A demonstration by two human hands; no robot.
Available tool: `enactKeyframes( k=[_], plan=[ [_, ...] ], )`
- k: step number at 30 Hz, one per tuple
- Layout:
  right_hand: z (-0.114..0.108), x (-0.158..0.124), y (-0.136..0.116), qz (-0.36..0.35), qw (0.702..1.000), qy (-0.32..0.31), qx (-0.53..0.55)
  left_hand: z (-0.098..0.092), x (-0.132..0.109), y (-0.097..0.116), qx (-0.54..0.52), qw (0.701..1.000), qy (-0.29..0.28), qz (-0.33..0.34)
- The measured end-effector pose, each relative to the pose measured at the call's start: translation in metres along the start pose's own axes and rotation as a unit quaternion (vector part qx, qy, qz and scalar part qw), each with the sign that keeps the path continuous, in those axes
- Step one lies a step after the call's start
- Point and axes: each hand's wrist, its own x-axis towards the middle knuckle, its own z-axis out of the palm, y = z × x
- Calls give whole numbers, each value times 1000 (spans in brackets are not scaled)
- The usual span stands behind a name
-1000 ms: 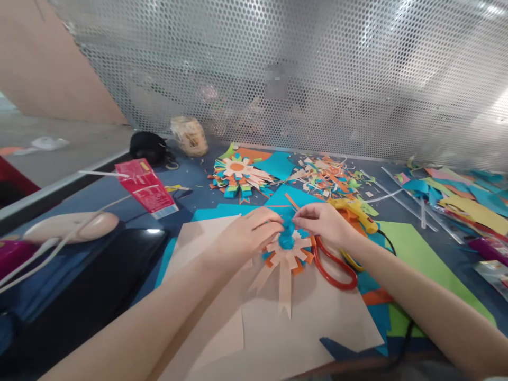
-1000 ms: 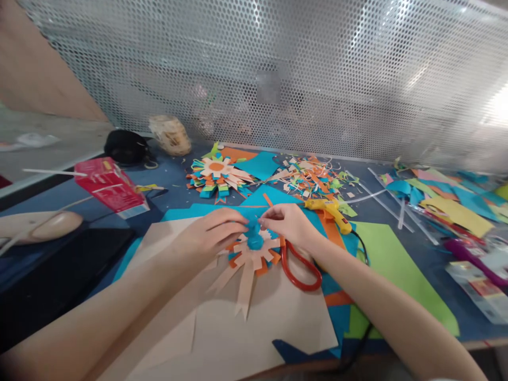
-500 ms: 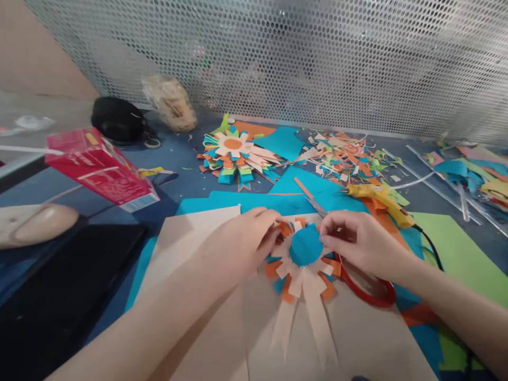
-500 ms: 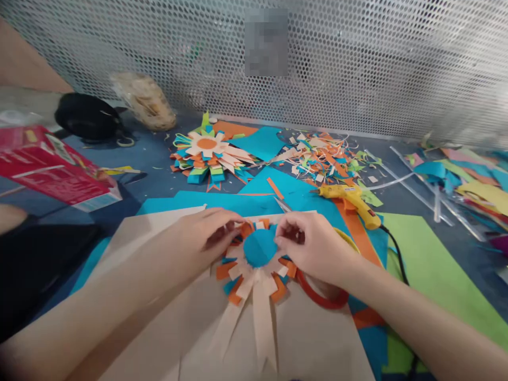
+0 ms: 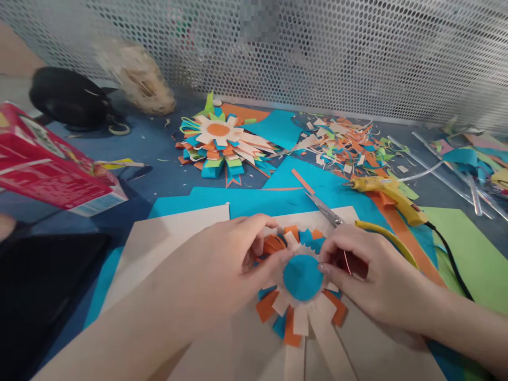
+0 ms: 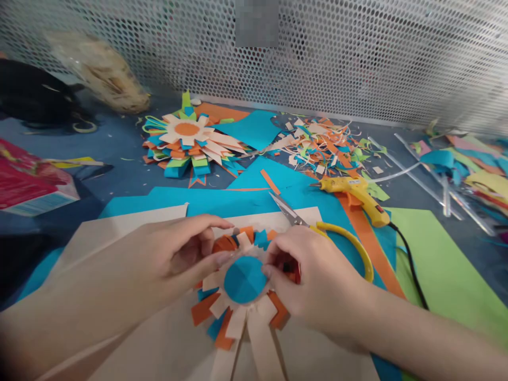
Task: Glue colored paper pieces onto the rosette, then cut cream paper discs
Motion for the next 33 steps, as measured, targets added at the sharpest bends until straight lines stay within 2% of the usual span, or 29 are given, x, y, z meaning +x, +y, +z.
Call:
enactKeyframes(
  k=[3,12,23,28,30,33],
  plan=[
    [3,-1,-1,-2,1000,13,-10,-2,0,4,36,999,-35,12],
    [6,-4,-2,-43,997,32,-62,-1,0,5,46,997,-29,53],
    [5,-3,-4,-98,987,46,-122,1,-4,2,61,997,-40,40],
    [7,-3,-1,-126,978,60,-153,0,-3,1,76,995,-24,56],
    [7,-4,0,-132,976,66,-160,-1,-3,4,80,995,-41,40],
    [8,-5,0,-138,974,78,-159,-4,-2,10,85,992,-96,-16]
  ],
)
